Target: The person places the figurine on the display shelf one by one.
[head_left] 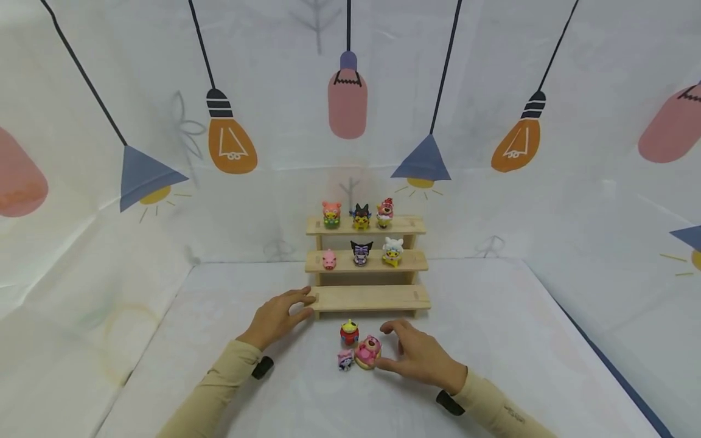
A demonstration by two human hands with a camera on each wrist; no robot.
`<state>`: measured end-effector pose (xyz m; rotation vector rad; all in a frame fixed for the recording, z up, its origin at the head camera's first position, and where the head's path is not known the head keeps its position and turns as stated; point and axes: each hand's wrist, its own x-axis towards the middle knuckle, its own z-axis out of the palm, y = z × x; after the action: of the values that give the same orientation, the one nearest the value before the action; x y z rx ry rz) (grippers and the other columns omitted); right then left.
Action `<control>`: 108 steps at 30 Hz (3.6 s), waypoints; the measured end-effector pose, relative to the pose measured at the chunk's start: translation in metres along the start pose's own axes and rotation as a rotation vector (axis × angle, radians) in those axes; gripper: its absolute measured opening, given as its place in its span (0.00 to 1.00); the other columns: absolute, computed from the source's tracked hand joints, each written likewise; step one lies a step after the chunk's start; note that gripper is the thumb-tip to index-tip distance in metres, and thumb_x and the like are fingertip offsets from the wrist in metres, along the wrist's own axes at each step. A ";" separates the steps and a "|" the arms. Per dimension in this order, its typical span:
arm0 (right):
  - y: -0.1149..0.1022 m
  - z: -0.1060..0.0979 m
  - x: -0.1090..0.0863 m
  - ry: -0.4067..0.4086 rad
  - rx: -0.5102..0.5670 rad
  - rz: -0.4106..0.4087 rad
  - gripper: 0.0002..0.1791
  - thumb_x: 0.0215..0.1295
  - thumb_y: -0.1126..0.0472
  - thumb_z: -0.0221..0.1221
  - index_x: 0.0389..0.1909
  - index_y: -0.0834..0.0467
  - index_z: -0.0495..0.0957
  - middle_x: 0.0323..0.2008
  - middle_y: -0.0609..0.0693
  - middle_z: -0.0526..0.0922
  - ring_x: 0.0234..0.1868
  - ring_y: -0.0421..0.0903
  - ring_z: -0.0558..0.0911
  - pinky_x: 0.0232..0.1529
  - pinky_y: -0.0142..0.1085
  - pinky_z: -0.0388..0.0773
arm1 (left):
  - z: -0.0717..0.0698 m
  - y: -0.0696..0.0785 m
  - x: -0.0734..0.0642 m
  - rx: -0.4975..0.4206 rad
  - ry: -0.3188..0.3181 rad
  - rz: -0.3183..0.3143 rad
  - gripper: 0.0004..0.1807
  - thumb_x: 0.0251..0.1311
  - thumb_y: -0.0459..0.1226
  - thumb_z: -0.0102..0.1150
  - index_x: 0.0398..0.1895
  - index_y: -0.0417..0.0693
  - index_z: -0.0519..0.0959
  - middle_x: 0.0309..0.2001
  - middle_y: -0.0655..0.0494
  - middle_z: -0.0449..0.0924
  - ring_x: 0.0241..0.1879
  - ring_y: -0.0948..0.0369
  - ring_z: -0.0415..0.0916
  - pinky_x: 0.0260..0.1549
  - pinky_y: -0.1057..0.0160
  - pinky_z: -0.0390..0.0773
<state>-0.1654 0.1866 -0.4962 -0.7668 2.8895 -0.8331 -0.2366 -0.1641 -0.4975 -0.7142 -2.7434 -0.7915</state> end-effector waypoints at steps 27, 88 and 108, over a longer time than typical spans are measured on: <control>-0.009 0.013 0.010 -0.063 0.014 -0.086 0.28 0.60 0.42 0.70 0.57 0.49 0.75 0.46 0.41 0.75 0.27 0.32 0.70 0.26 0.29 0.71 | -0.001 0.000 -0.001 -0.013 0.017 0.017 0.18 0.66 0.47 0.67 0.57 0.57 0.85 0.67 0.57 0.75 0.62 0.49 0.76 0.50 0.42 0.80; -0.007 -0.040 0.080 0.170 -0.033 -0.259 0.32 0.57 0.41 0.73 0.62 0.47 0.79 0.49 0.39 0.82 0.34 0.36 0.77 0.33 0.32 0.74 | 0.000 -0.001 -0.003 -0.040 -0.005 -0.029 0.18 0.66 0.47 0.66 0.58 0.60 0.84 0.69 0.61 0.74 0.64 0.51 0.74 0.52 0.43 0.79; -0.025 -0.018 0.132 0.056 -0.049 -0.252 0.33 0.59 0.37 0.70 0.63 0.45 0.79 0.53 0.40 0.83 0.32 0.36 0.78 0.37 0.35 0.77 | 0.001 0.000 -0.002 -0.027 -0.017 -0.050 0.17 0.66 0.47 0.67 0.57 0.61 0.85 0.69 0.62 0.73 0.65 0.52 0.74 0.53 0.44 0.79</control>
<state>-0.2730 0.1153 -0.4551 -1.1486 2.9120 -0.8181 -0.2354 -0.1639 -0.4993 -0.6627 -2.7806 -0.8388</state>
